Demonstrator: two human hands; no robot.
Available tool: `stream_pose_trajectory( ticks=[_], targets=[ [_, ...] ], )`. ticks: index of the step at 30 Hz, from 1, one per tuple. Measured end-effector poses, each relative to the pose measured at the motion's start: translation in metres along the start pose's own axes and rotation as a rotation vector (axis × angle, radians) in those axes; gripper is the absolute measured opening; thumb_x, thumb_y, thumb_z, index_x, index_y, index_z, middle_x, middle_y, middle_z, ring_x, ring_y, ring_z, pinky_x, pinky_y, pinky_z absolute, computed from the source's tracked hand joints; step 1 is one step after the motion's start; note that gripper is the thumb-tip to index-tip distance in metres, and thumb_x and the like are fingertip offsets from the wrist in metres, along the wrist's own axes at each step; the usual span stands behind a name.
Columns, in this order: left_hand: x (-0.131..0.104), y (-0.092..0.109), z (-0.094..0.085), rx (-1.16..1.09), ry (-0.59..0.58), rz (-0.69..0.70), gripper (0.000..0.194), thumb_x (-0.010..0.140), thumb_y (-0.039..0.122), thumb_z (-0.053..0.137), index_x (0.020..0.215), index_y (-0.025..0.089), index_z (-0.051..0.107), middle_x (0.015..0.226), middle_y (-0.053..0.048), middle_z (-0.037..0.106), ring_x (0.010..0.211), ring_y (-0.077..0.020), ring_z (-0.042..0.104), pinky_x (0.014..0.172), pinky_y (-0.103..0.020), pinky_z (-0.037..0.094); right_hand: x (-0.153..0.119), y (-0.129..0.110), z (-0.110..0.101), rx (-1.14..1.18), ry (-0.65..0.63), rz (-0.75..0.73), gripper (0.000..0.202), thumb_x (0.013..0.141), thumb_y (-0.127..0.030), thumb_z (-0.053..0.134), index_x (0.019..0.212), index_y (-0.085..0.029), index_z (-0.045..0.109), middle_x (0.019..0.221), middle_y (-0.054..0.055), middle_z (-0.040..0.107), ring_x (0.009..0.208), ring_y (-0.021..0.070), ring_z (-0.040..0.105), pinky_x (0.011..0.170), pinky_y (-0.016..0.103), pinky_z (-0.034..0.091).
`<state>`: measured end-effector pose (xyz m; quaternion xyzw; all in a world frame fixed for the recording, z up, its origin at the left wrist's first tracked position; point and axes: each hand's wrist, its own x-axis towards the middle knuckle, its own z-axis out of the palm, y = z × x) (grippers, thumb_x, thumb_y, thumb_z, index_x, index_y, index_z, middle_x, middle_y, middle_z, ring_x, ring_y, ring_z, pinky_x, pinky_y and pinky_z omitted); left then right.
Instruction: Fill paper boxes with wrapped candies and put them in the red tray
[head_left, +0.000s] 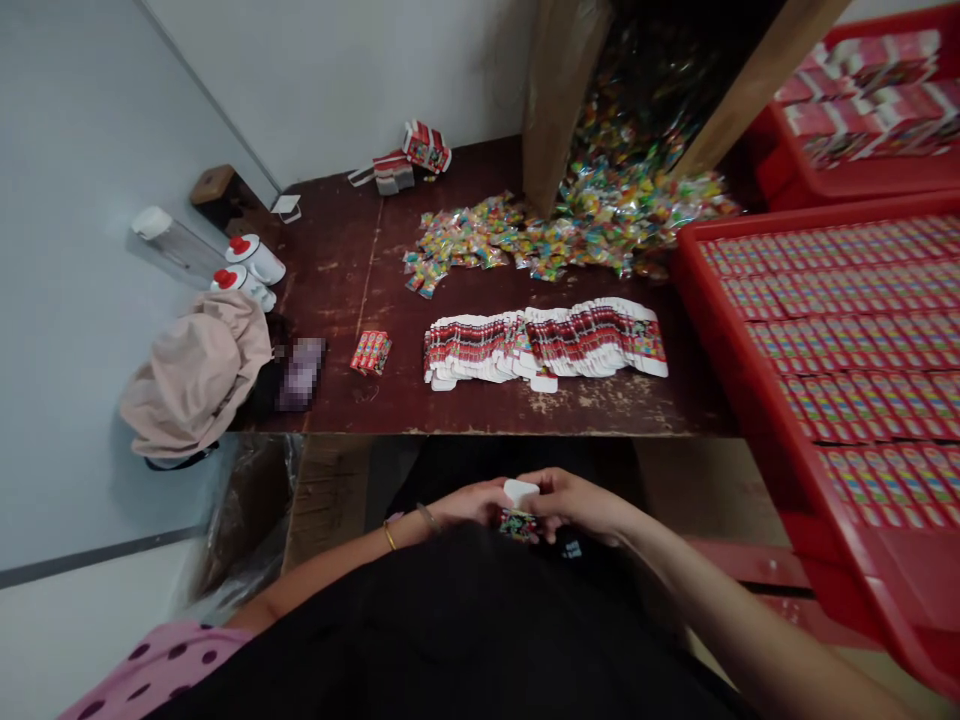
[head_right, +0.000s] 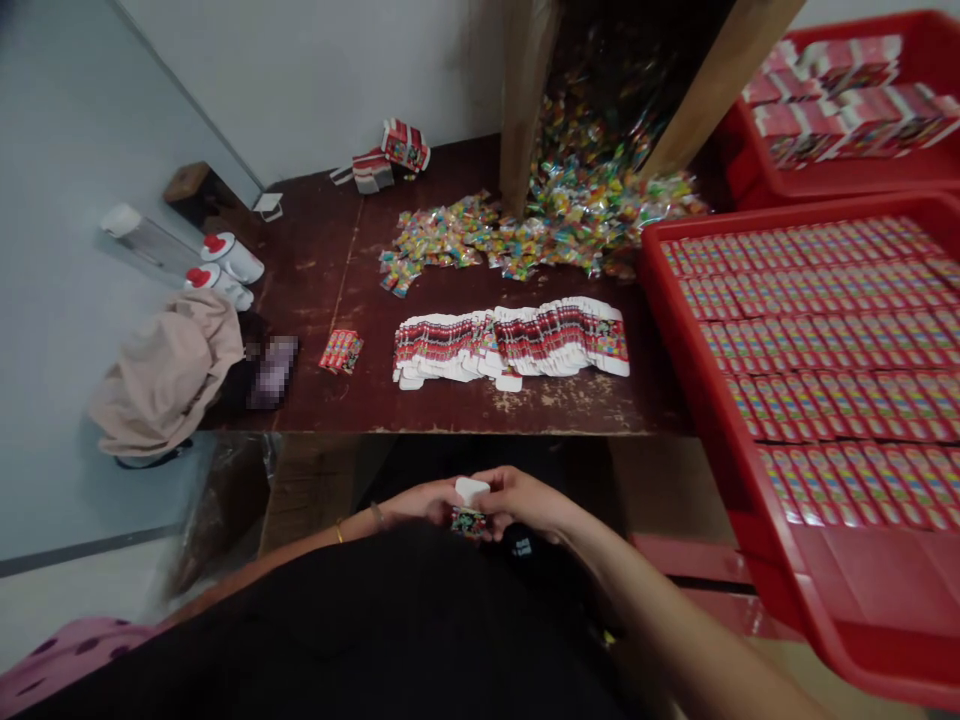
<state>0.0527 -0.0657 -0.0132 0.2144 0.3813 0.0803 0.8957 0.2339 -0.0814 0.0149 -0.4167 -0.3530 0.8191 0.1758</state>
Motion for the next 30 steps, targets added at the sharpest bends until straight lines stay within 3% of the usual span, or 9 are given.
stream_pose_trajectory(
  ticks=[3,6,11,16,21,23,26,28,30],
  targets=[
    [-0.002,0.002,0.003,-0.027,-0.126,0.010,0.025,0.074,0.021,0.049,0.088,0.013,0.067,0.075,-0.004,0.066,0.077,-0.0185,0.063,0.084,-0.036,0.042,-0.003,-0.013,0.002,-0.199,0.069,-0.149,0.034,0.081,-0.047,0.059,0.078,-0.014,0.067,0.063,0.000,0.063,0.047,0.0093,0.054,0.048,0.022,0.041],
    [-0.005,0.003,0.000,-0.032,-0.110,0.069,0.026,0.072,0.023,0.047,0.085,0.013,0.068,0.072,-0.004,0.067,0.076,-0.0185,0.062,0.084,-0.035,0.042,-0.002,-0.016,0.009,-0.252,0.158,-0.216,0.046,0.088,-0.053,0.046,0.073,-0.015,0.068,0.057,-0.001,0.059,0.045,0.0098,0.053,0.047,0.022,0.040],
    [-0.009,-0.003,-0.013,-0.063,-0.068,0.060,0.026,0.071,0.032,0.055,0.081,0.012,0.067,0.079,-0.007,0.069,0.082,-0.0208,0.062,0.084,-0.033,0.042,0.007,-0.015,0.012,-0.312,0.194,-0.156,0.035,0.079,-0.046,0.062,0.093,-0.016,0.073,0.075,0.003,0.068,0.045,0.0097,0.055,0.046,0.023,0.043],
    [-0.017,-0.008,-0.022,-0.105,-0.104,0.130,0.040,0.062,0.026,0.064,0.099,0.012,0.067,0.095,-0.009,0.069,0.089,-0.0215,0.062,0.084,-0.032,0.042,0.002,-0.016,0.014,-0.667,0.256,-0.448,0.025,0.089,-0.035,0.054,0.095,-0.023,0.075,0.094,0.006,0.071,0.083,0.0182,0.065,0.074,0.029,0.052],
    [-0.023,-0.005,-0.020,-0.011,-0.123,0.182,0.056,0.065,0.013,0.067,0.120,0.019,0.059,0.109,-0.006,0.067,0.098,-0.0180,0.061,0.088,-0.028,0.040,-0.012,-0.005,0.013,-0.990,0.196,-0.657,0.028,0.090,-0.031,0.053,0.115,-0.032,0.066,0.130,0.007,0.056,0.114,0.0244,0.053,0.097,0.044,0.045],
    [-0.020,-0.001,-0.017,-0.031,-0.102,0.242,0.055,0.066,0.014,0.068,0.120,0.019,0.059,0.108,-0.007,0.067,0.097,-0.0181,0.061,0.088,-0.029,0.041,-0.007,0.007,0.015,-0.928,0.269,-0.665,0.038,0.089,-0.030,0.055,0.126,-0.032,0.056,0.141,0.007,0.045,0.124,0.0251,0.047,0.102,0.045,0.041],
    [-0.018,0.010,-0.012,-0.132,-0.040,0.417,0.048,0.066,0.020,0.072,0.113,0.017,0.061,0.101,-0.009,0.067,0.092,-0.0201,0.063,0.086,-0.033,0.044,0.012,0.023,0.024,-0.652,0.505,-0.739,0.058,0.084,-0.034,0.060,0.138,-0.027,0.039,0.146,0.011,0.036,0.132,0.0268,0.039,0.101,0.043,0.044],
    [-0.020,0.024,-0.011,-0.201,0.032,0.591,0.041,0.068,0.023,0.072,0.107,0.017,0.061,0.099,-0.009,0.066,0.092,-0.0209,0.063,0.085,-0.035,0.045,0.025,0.025,0.026,-0.459,0.593,-0.733,0.052,0.082,-0.037,0.061,0.130,-0.024,0.046,0.135,0.014,0.048,0.118,0.0269,0.053,0.090,0.040,0.051],
    [-0.028,0.042,-0.013,-0.146,0.134,0.747,0.032,0.071,0.024,0.069,0.102,0.018,0.060,0.096,-0.007,0.065,0.090,-0.0191,0.061,0.083,-0.033,0.045,0.033,0.014,0.022,-0.311,0.537,-0.610,0.038,0.082,-0.042,0.060,0.113,-0.021,0.058,0.109,0.012,0.064,0.088,0.0239,0.066,0.069,0.033,0.056]
  ],
)
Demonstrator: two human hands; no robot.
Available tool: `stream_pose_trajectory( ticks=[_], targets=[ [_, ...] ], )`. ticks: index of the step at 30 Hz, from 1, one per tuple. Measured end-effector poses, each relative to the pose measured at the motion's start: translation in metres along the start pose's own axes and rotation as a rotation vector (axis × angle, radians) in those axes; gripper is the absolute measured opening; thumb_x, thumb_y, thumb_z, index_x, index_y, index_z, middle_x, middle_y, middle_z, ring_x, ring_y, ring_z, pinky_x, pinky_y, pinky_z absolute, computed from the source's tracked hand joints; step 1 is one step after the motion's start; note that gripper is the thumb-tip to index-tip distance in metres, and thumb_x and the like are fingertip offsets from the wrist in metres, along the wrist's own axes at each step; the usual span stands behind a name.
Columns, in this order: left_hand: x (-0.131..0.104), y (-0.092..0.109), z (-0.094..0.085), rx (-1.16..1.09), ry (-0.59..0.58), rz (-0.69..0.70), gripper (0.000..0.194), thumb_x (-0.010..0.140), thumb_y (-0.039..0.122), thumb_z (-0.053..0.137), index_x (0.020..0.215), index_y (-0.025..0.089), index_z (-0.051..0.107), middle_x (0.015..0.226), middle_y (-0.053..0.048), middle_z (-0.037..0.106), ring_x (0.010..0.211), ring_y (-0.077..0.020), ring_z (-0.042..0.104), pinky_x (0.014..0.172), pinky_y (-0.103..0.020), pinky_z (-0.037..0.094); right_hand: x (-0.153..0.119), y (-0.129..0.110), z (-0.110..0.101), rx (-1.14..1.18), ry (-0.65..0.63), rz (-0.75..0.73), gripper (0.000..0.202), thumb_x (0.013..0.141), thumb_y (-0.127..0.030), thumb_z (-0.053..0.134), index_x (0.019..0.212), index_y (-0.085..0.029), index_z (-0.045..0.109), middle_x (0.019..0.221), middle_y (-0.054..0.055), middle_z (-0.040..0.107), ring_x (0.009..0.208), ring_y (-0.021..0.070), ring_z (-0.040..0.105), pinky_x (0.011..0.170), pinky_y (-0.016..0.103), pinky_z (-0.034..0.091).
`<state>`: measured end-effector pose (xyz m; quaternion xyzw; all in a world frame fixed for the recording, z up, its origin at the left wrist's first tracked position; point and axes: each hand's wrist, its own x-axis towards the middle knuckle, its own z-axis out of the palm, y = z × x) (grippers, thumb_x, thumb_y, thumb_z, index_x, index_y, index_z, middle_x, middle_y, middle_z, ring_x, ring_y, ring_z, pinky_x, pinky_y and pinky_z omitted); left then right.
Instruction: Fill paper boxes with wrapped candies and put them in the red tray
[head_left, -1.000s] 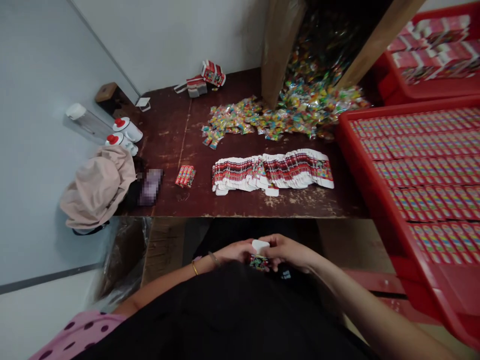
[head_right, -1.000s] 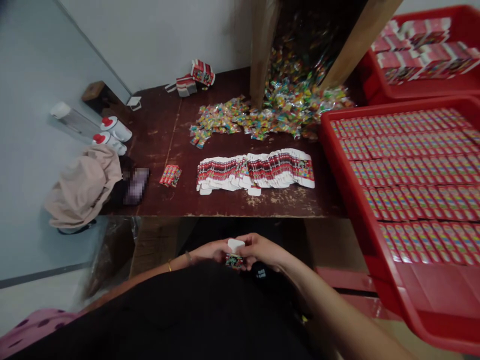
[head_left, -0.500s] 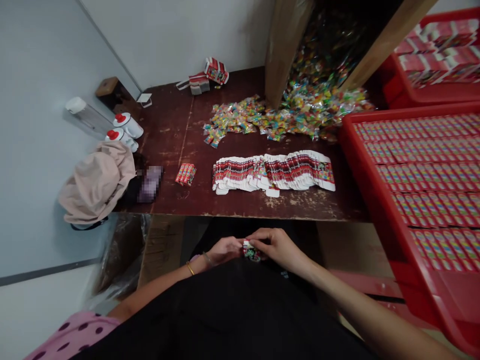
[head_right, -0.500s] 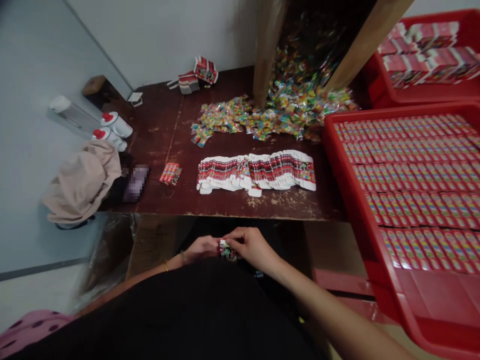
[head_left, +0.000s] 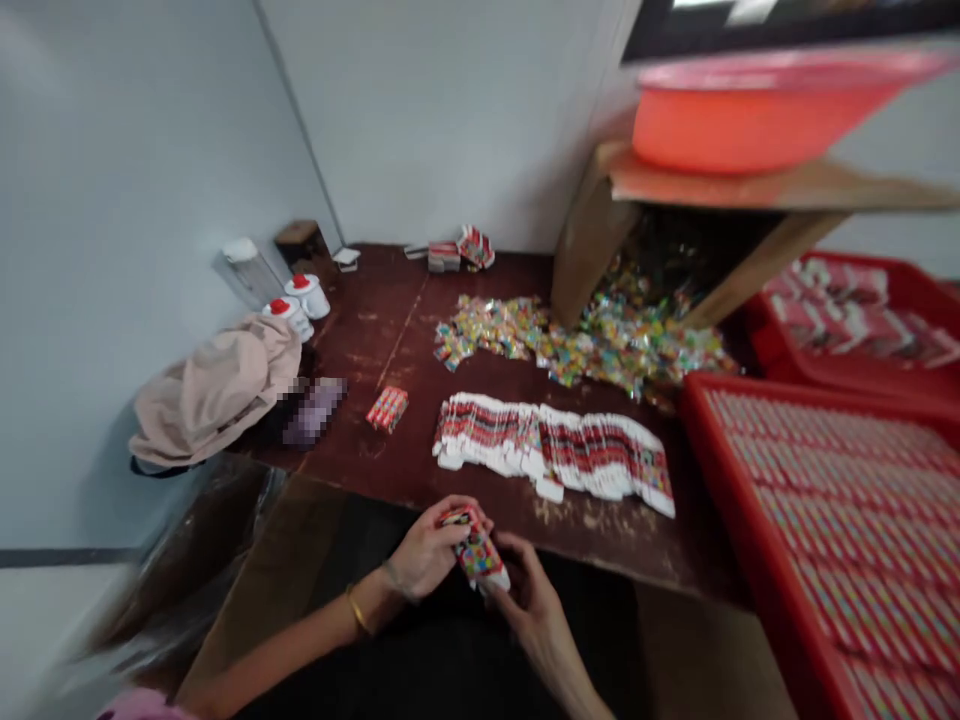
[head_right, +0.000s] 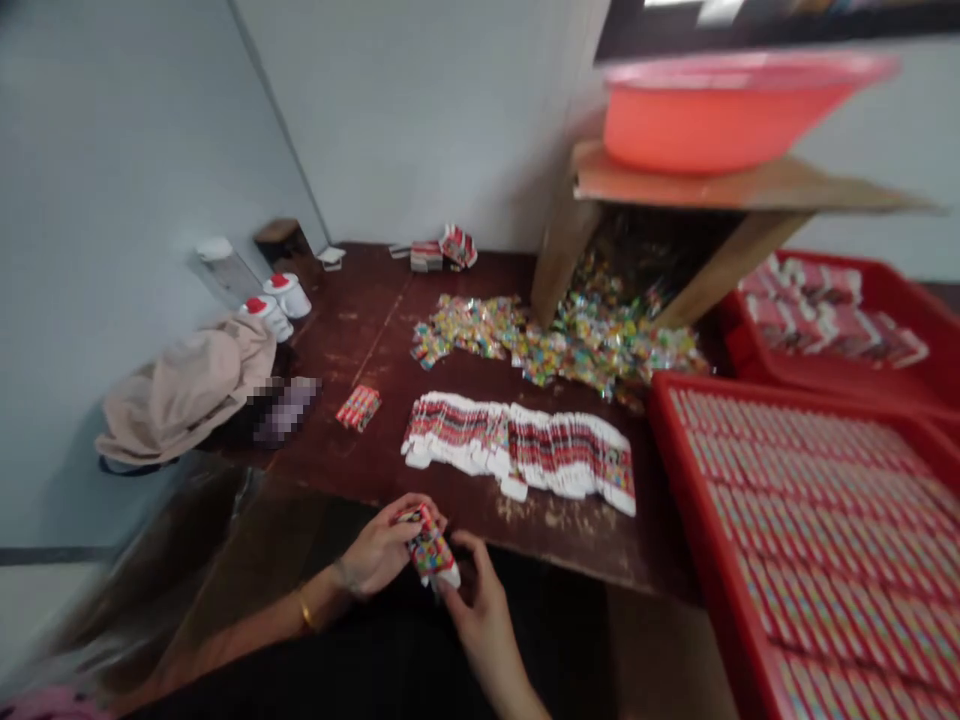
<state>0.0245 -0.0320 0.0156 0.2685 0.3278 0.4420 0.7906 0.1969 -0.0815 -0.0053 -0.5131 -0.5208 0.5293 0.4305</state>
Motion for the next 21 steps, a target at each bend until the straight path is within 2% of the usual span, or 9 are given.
stream_pose_trajectory(
  ticks=[1,3,6,8,9,11,14,17,21],
  targets=[
    [0.003,0.011,-0.001,0.124,0.016,0.063,0.029,0.071,0.024,0.069,0.098,0.018,0.060,0.093,-0.005,0.064,0.086,-0.0170,0.060,0.080,-0.030,0.044,0.009,-0.006,-0.004,0.009,-0.026,0.051,0.034,0.083,-0.044,0.059,0.105,-0.019,0.061,0.097,0.010,0.067,0.078,0.0225,0.066,0.061,0.031,0.055],
    [0.007,0.033,-0.006,0.506,0.001,0.138,0.027,0.069,0.022,0.070,0.094,0.018,0.061,0.086,-0.001,0.063,0.078,-0.0138,0.057,0.073,-0.024,0.042,0.031,-0.026,-0.015,-0.055,-0.068,0.046,0.030,0.083,-0.046,0.058,0.095,-0.020,0.066,0.086,0.007,0.069,0.074,0.0225,0.066,0.061,0.031,0.054],
    [0.012,0.055,-0.014,1.061,-0.172,0.115,0.024,0.066,0.023,0.071,0.089,0.017,0.064,0.074,0.003,0.060,0.068,-0.0112,0.051,0.065,-0.021,0.038,0.078,-0.061,-0.035,-0.313,-0.240,-0.105,0.023,0.082,-0.045,0.059,0.093,-0.028,0.070,0.092,0.004,0.072,0.084,0.0247,0.067,0.074,0.036,0.054],
    [0.016,0.055,-0.015,1.197,-0.256,0.081,0.017,0.068,0.023,0.068,0.083,0.017,0.063,0.068,0.005,0.055,0.063,-0.0092,0.046,0.061,-0.020,0.037,0.123,-0.078,-0.052,-0.526,-0.325,-0.162,0.020,0.081,-0.046,0.060,0.090,-0.032,0.071,0.092,0.002,0.072,0.085,0.0261,0.066,0.076,0.038,0.054],
    [0.019,0.051,-0.015,1.176,-0.265,0.062,0.016,0.070,0.024,0.066,0.083,0.017,0.061,0.068,0.005,0.052,0.061,-0.0085,0.045,0.059,-0.020,0.037,0.148,-0.082,-0.062,-0.589,-0.257,-0.160,0.021,0.081,-0.045,0.059,0.089,-0.031,0.071,0.092,0.003,0.072,0.088,0.0273,0.066,0.078,0.039,0.053],
    [0.025,0.037,-0.013,0.986,-0.261,0.000,0.020,0.075,0.028,0.062,0.091,0.017,0.058,0.074,0.003,0.052,0.063,-0.0091,0.047,0.056,-0.019,0.041,0.199,-0.085,-0.085,-0.659,-0.061,-0.148,0.027,0.088,-0.036,0.046,0.101,-0.024,0.066,0.108,0.010,0.067,0.105,0.0298,0.059,0.091,0.042,0.045],
    [0.031,0.011,-0.009,0.683,-0.188,-0.015,0.036,0.078,0.037,0.061,0.107,0.018,0.054,0.089,-0.002,0.054,0.071,-0.0118,0.052,0.053,-0.020,0.048,0.254,-0.080,-0.116,-0.763,0.178,-0.081,0.025,0.079,-0.018,0.050,0.101,-0.011,0.059,0.110,0.022,0.061,0.112,0.0348,0.050,0.094,0.049,0.035],
    [0.036,-0.004,-0.012,0.613,0.007,0.083,0.048,0.076,0.039,0.064,0.117,0.017,0.052,0.097,-0.006,0.056,0.073,-0.0125,0.052,0.056,-0.023,0.051,0.273,-0.073,-0.129,-0.797,0.261,-0.058,0.016,0.073,-0.012,0.054,0.089,-0.011,0.056,0.098,0.021,0.062,0.105,0.0321,0.051,0.090,0.044,0.036],
    [0.042,0.003,-0.022,0.503,0.142,0.086,0.057,0.071,0.037,0.069,0.120,0.017,0.049,0.094,-0.006,0.057,0.081,-0.0174,0.056,0.055,-0.025,0.052,0.255,-0.074,-0.115,-0.752,0.222,-0.053,0.010,0.083,-0.025,0.048,0.084,-0.016,0.052,0.078,0.010,0.061,0.077,0.0231,0.056,0.074,0.036,0.042]
  ],
)
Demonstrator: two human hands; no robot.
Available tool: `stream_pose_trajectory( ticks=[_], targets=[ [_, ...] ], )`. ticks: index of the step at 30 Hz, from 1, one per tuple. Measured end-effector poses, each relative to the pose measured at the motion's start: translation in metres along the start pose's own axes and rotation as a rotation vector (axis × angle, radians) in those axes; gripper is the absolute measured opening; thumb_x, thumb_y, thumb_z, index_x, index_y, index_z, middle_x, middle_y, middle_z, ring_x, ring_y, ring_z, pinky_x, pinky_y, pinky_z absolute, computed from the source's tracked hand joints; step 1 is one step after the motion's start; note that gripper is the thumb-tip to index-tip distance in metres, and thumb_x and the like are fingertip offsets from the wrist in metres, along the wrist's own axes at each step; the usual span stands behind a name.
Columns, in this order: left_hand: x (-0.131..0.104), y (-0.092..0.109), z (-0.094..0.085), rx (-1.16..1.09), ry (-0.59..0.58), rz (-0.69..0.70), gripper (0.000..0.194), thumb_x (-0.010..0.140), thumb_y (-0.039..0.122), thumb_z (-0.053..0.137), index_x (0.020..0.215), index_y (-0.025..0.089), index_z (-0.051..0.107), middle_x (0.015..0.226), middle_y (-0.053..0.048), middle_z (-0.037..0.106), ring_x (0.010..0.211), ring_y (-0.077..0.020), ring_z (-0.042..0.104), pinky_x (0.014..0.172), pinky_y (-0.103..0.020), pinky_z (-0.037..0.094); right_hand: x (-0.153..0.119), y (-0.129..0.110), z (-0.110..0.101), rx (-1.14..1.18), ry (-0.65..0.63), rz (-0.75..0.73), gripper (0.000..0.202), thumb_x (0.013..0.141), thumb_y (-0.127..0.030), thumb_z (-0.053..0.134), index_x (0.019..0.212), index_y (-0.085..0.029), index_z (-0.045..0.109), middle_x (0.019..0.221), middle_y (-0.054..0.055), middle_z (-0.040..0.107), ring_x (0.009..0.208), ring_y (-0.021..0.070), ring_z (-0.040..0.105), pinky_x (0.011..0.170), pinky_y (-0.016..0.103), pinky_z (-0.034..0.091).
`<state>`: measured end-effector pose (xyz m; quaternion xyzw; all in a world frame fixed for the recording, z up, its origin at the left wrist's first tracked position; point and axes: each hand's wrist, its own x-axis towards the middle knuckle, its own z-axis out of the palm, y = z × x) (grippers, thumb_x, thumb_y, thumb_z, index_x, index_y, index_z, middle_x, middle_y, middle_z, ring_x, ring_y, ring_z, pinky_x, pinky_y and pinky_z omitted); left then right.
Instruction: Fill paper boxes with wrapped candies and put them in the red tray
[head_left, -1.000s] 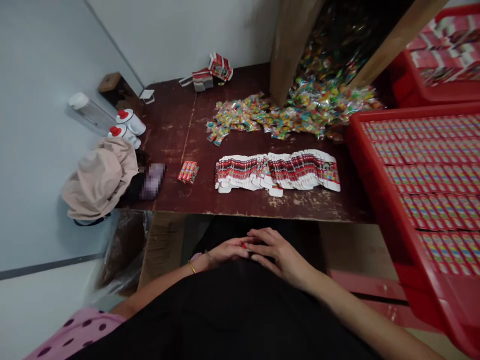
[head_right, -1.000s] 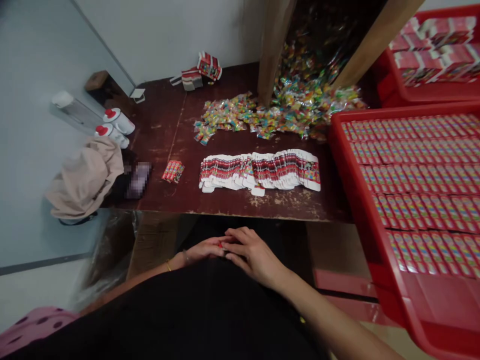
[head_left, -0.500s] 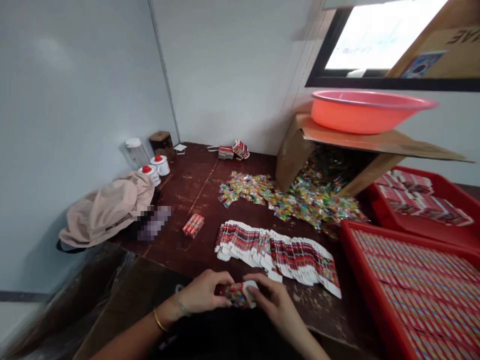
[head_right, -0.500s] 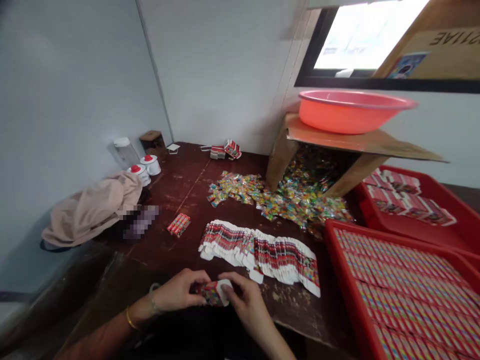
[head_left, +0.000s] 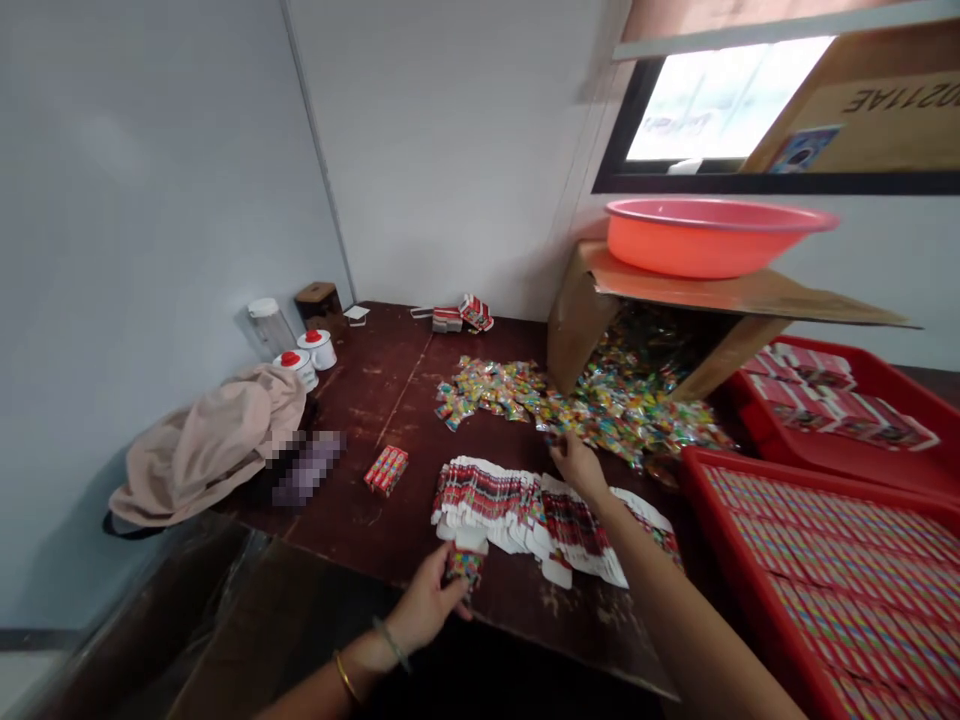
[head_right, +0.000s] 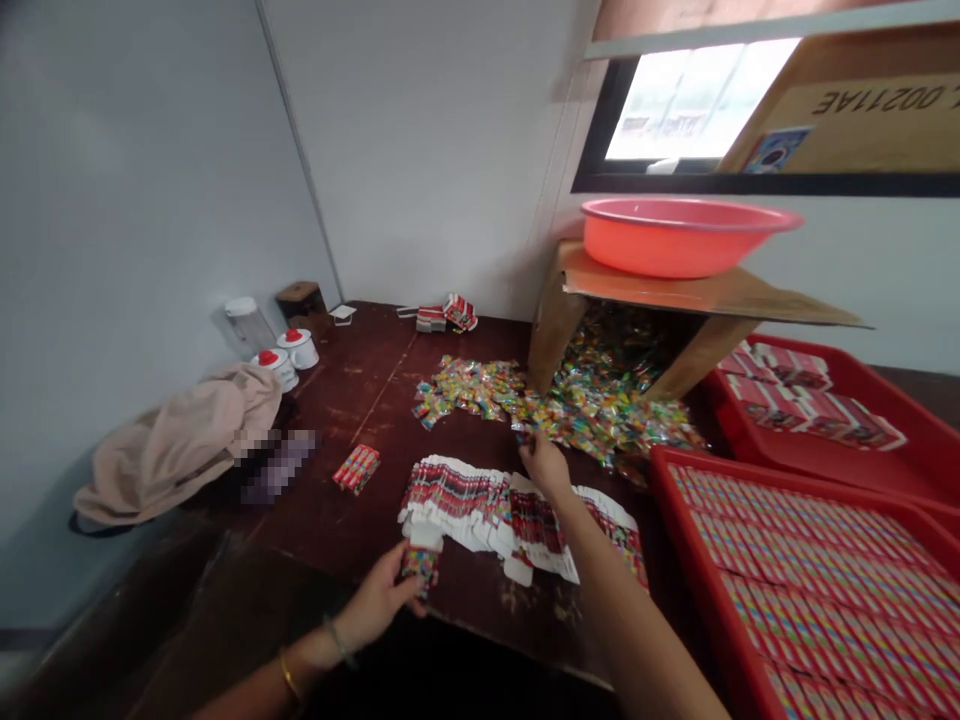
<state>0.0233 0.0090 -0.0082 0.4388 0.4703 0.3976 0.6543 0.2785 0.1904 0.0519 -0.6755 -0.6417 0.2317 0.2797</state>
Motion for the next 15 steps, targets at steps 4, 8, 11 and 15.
stream_pose_trajectory(
  ticks=[4,8,11,15],
  targets=[
    [0.005,0.016,-0.004,-0.091,-0.079,-0.124,0.057,0.064,0.035,0.072,0.113,0.015,0.049,0.088,-0.006,0.059,0.081,-0.0190,0.060,0.054,-0.026,0.052,-0.062,-0.031,0.002,0.174,-0.211,-0.114,0.028,0.090,-0.046,0.042,0.087,-0.020,0.051,0.072,0.001,0.058,0.062,0.0144,0.052,0.060,0.026,0.042],
    [0.005,0.027,0.014,-0.064,-0.250,-0.152,0.052,0.068,0.027,0.068,0.114,0.014,0.048,0.086,-0.005,0.061,0.075,-0.0156,0.060,0.053,-0.023,0.051,-0.123,-0.055,-0.005,0.329,-0.433,-0.302,0.025,0.086,-0.045,0.054,0.083,-0.020,0.054,0.071,0.000,0.060,0.063,0.0132,0.053,0.059,0.024,0.040],
    [-0.001,0.029,0.032,0.006,-0.301,-0.088,0.049,0.070,0.020,0.063,0.116,0.014,0.047,0.082,-0.003,0.059,0.069,-0.0126,0.057,0.051,-0.020,0.048,-0.147,-0.057,-0.007,0.149,-0.267,-0.294,0.021,0.083,-0.041,0.060,0.082,-0.021,0.055,0.070,-0.001,0.060,0.062,0.0139,0.053,0.059,0.025,0.038],
    [-0.010,0.030,0.045,0.053,-0.303,-0.082,0.043,0.068,0.018,0.060,0.110,0.013,0.049,0.077,-0.001,0.056,0.065,-0.0124,0.055,0.047,-0.020,0.046,-0.170,-0.048,-0.002,0.013,-0.087,-0.343,0.023,0.084,-0.041,0.060,0.074,-0.021,0.058,0.071,0.003,0.058,0.069,0.0176,0.052,0.064,0.028,0.040]
  ],
)
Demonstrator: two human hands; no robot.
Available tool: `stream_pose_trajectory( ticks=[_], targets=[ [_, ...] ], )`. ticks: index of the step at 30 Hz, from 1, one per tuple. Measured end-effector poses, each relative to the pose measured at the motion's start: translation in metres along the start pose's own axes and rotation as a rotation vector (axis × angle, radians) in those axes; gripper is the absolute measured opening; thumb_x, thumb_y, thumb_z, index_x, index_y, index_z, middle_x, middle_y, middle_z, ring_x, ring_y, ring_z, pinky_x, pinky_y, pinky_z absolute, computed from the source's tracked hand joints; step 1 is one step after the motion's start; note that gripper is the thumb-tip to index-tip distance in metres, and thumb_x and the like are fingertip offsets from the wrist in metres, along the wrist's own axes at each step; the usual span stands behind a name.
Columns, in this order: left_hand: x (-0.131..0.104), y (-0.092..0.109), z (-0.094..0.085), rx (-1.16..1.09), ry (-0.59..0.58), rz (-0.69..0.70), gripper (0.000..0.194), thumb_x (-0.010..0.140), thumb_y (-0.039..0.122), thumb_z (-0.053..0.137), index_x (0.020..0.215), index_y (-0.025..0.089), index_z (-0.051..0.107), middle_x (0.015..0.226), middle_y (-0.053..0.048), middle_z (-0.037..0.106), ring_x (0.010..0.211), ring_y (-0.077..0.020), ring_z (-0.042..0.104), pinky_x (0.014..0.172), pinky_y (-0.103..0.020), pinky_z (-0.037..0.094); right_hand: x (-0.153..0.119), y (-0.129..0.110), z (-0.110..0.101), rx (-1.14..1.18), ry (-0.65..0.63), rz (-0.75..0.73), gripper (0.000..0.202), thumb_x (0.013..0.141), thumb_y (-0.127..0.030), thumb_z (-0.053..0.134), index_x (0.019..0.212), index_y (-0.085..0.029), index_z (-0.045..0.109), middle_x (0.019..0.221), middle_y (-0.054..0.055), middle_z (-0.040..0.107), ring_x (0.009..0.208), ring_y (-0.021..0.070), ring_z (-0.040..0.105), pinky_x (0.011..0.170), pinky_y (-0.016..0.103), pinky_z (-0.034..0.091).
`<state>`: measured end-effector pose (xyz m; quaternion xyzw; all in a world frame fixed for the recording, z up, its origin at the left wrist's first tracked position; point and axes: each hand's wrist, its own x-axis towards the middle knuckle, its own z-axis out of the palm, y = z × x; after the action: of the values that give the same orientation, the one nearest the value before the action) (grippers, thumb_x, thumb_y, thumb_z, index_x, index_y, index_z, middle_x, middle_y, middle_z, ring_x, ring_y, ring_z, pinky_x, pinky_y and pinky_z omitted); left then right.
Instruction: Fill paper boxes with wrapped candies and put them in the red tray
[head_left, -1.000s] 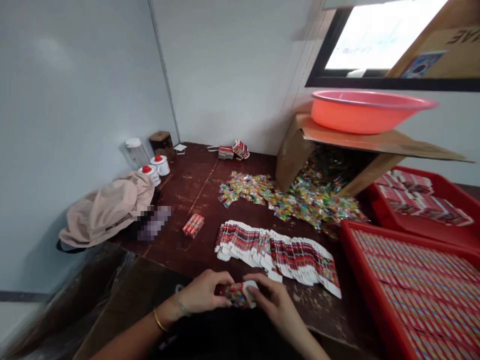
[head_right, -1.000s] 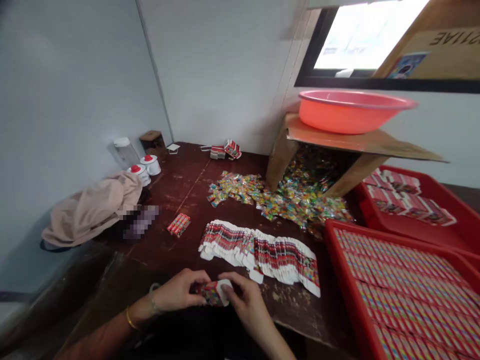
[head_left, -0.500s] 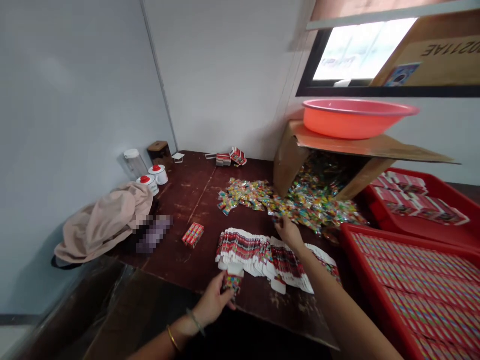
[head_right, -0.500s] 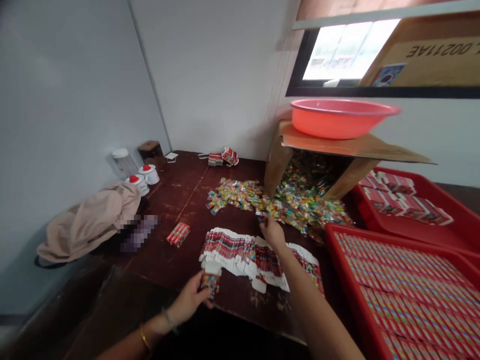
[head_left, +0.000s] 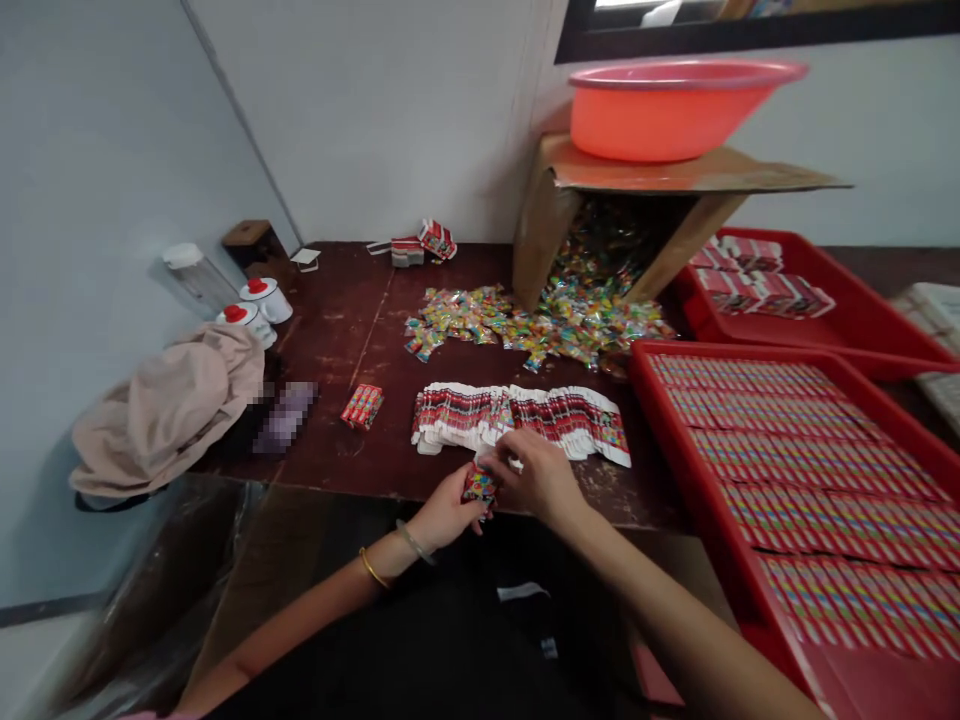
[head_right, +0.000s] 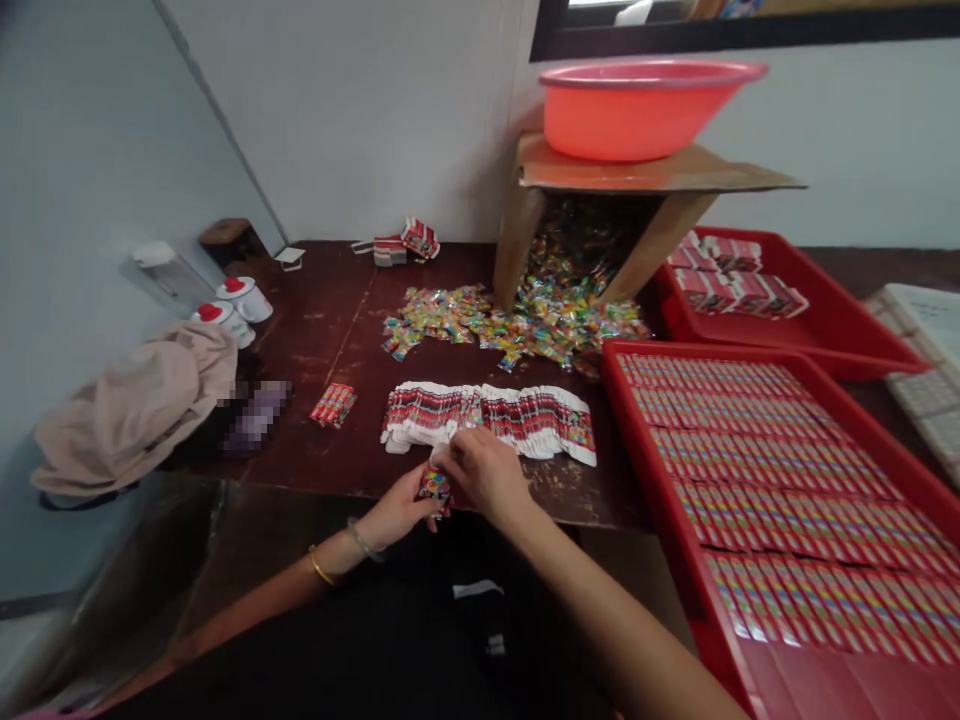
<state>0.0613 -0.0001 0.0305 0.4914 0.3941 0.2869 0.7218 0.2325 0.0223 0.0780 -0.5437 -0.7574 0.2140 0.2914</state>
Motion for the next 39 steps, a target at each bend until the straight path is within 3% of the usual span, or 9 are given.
stream_pose_trajectory(
  ticks=[5,15,20,23,26,29,32,36,39],
  targets=[
    [-0.009,0.003,0.003,0.015,-0.033,-0.067,0.045,0.067,0.023,0.065,0.108,0.012,0.049,0.074,0.000,0.055,0.063,-0.0119,0.055,0.046,-0.019,0.045,-0.028,0.002,0.013,0.199,0.134,0.012,0.025,0.090,-0.037,0.049,0.086,-0.022,0.068,0.107,0.010,0.057,0.103,0.0238,0.052,0.090,0.038,0.042],
    [-0.019,-0.001,0.016,0.009,-0.088,-0.094,0.051,0.075,0.051,0.063,0.107,0.013,0.052,0.076,0.000,0.054,0.062,-0.0105,0.052,0.047,-0.019,0.042,-0.058,0.010,0.025,0.173,0.177,0.105,0.023,0.088,-0.038,0.054,0.084,-0.024,0.071,0.122,0.009,0.054,0.118,0.0281,0.045,0.101,0.048,0.035],
    [-0.022,-0.007,0.019,0.021,-0.043,-0.124,0.066,0.076,0.072,0.046,0.092,0.011,0.060,0.070,-0.003,0.055,0.058,-0.0125,0.053,0.045,-0.021,0.040,-0.075,0.000,0.019,0.173,0.003,-0.005,0.031,0.094,-0.034,0.041,0.096,-0.029,0.071,0.141,0.004,0.045,0.132,0.0287,0.034,0.108,0.053,0.025],
    [-0.022,-0.011,0.017,-0.016,0.018,-0.209,0.079,0.078,0.077,0.027,0.086,0.008,0.063,0.068,-0.008,0.059,0.058,-0.0157,0.056,0.045,-0.023,0.039,-0.079,0.000,0.020,0.436,0.152,0.234,0.031,0.090,-0.041,0.049,0.112,-0.027,0.066,0.125,0.010,0.057,0.112,0.0256,0.053,0.097,0.046,0.041],
    [-0.023,-0.010,0.012,0.042,-0.002,-0.187,0.070,0.081,0.070,0.035,0.095,0.009,0.065,0.075,-0.009,0.062,0.062,-0.0157,0.055,0.048,-0.023,0.039,-0.079,0.005,0.030,0.895,-0.095,0.536,0.041,0.082,-0.045,0.059,0.114,-0.021,0.063,0.088,0.006,0.065,0.062,0.0133,0.057,0.063,0.031,0.052],
    [-0.024,-0.006,0.008,0.205,-0.058,-0.084,0.054,0.082,0.057,0.047,0.107,0.012,0.064,0.087,-0.008,0.064,0.069,-0.0146,0.053,0.054,-0.023,0.041,-0.076,0.010,0.040,1.124,-0.308,0.653,0.037,0.071,-0.039,0.069,0.103,-0.020,0.067,0.083,0.003,0.065,0.048,0.0064,0.047,0.051,0.024,0.048],
    [-0.022,-0.006,0.003,0.312,-0.058,-0.052,0.045,0.080,0.045,0.054,0.111,0.013,0.063,0.092,-0.007,0.064,0.071,-0.0134,0.051,0.058,-0.022,0.041,-0.070,0.006,0.040,0.954,-0.241,0.522,0.027,0.073,-0.035,0.068,0.095,-0.020,0.071,0.096,0.006,0.066,0.058,0.0103,0.055,0.056,0.027,0.050],
    [-0.013,-0.010,-0.004,0.181,-0.020,-0.175,0.050,0.080,0.050,0.049,0.107,0.011,0.064,0.080,-0.006,0.062,0.064,-0.0134,0.051,0.049,-0.021,0.040,-0.064,-0.004,0.026,0.645,-0.155,0.210,0.027,0.088,-0.037,0.053,0.099,-0.023,0.073,0.109,0.008,0.066,0.098,0.0207,0.061,0.089,0.035,0.049],
    [-0.012,-0.011,-0.008,0.030,-0.076,-0.236,0.051,0.078,0.054,0.050,0.100,0.010,0.065,0.080,-0.007,0.063,0.068,-0.0157,0.055,0.050,-0.022,0.042,-0.059,-0.005,0.018,0.646,-0.220,0.214,0.032,0.090,-0.041,0.051,0.105,-0.022,0.072,0.106,0.008,0.070,0.094,0.0211,0.064,0.085,0.034,0.051]
  ],
)
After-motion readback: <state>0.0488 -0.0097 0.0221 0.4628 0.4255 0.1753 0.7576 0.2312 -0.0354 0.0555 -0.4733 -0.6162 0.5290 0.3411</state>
